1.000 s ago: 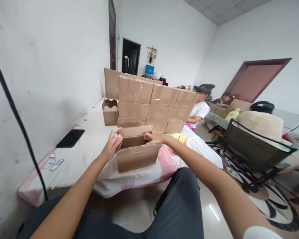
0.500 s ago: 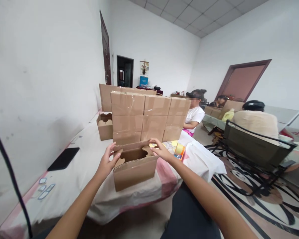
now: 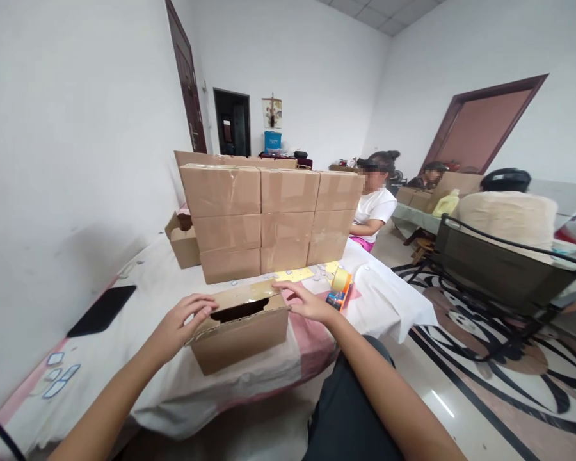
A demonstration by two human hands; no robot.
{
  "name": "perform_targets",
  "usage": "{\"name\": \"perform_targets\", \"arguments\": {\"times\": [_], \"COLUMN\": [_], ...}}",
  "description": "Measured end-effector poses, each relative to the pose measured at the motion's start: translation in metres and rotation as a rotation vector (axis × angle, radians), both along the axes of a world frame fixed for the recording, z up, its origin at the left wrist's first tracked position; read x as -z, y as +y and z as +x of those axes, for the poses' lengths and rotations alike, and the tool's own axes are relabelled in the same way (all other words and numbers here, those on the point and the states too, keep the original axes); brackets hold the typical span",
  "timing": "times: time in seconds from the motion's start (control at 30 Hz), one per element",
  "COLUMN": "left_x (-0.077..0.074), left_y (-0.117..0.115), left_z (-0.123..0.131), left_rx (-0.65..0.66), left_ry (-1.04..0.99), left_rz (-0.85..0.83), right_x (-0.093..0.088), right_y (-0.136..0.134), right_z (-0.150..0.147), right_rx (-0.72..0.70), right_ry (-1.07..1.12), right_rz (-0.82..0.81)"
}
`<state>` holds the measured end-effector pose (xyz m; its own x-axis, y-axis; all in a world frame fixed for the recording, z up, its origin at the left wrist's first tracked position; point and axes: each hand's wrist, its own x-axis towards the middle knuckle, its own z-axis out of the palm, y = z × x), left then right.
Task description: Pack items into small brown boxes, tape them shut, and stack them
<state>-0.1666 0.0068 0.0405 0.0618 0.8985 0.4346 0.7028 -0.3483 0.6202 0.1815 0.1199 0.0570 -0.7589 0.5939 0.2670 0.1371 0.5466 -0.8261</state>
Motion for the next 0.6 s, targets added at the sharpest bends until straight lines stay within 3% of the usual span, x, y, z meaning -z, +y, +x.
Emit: {"name": "perform_targets", "arguments": {"times": [0.13,0.27,0.33,0.43,0.6], "left_x": [0.008,0.024,0.025,0.016,0.001], "left_y": [-0.010,-0.010,-0.007,-0.009,-0.025], "left_z": [-0.006,-0.014,-0.011,0.006,0.051], "left_rx": [0.028,0.059,-0.013,-0.173,-0.125], "left_ry": [0.043,-0.090,-0.111,0.085,0.436], "left_rz": [-0.066,-0.016,0.015,0.123,0.329], "right_x": [-0.003,0.009,0.017,0.027,0.037], "right_y": [0.002,-0.005,-0.009,-0.012,-0.010], "right_z": [0.007,-0.014,-0.029,-0.046,-0.058], "right_rx": [-0.192,0.048,0.178,0.288,0.335], "right_ry": [-0.102,-0.003,0.098,0.166,0.216], "right_rz": [-0.091,-0.113,-0.127,-0.156,-0.167]}}
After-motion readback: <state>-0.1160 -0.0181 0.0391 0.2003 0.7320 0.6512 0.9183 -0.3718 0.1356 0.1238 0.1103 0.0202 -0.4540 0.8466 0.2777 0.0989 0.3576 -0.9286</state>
